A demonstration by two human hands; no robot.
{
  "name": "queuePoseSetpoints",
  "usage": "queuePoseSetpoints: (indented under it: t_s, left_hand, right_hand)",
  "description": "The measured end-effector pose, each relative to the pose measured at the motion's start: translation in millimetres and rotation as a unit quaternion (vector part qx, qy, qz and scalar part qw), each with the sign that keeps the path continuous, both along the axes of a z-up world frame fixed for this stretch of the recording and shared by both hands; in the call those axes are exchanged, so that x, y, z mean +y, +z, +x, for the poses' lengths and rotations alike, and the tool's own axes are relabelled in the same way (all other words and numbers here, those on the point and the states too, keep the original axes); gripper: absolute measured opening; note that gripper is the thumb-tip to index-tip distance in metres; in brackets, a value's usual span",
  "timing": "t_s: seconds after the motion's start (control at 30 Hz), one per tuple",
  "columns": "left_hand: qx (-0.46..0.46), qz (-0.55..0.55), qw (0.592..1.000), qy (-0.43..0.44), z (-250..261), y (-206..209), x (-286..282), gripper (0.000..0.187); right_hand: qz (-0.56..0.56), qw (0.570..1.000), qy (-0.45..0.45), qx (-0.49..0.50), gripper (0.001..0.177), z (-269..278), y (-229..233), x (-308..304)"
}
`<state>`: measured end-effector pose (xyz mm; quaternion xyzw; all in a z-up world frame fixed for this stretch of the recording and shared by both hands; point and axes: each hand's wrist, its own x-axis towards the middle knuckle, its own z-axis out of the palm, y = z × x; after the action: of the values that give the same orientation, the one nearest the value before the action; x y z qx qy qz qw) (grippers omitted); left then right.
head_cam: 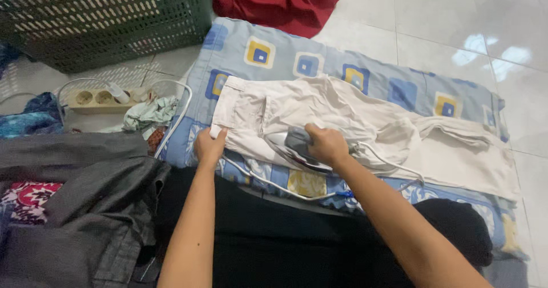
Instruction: The person irons white pants by hand on a pillow placed on the floor, using an iron to smooth different sections of the garment.
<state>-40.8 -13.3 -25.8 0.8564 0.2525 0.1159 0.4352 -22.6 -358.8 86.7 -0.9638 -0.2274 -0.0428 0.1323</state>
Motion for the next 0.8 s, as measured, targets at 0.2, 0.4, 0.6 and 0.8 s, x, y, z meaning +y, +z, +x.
queuePoseSetpoints:
  t_s: [0.2,0.4,0.6,0.8]
  left_hand:
    - [-0.147,0.28,0.945,0.088,-17.9,17.0,-7.6,0.034]
    - [-0.135,0.019,0.989,0.053,-4.7,-3.1,2.5,0.035]
    - [-0.149,-0.3,0.942,0.021,1.1,0.3,1.6,0.028]
    - [-0.092,0.034,0.995,0.027,0.4,16.1,-3.2,0.034]
  right_hand:
    - [0.014,0.987,-0.159,0.005,0.032,15.2,-1.6,20.1]
    - [0.014,0.99,-0.081,0.116,0.046,8.5,2.7,-14.8]
    - [0.126,0.975,-0.149,0.109,0.045,16.4,37.2,3.4]
    - [0.163,0.964,-0.148,0.151,0.058,37.0,57.7,77.1]
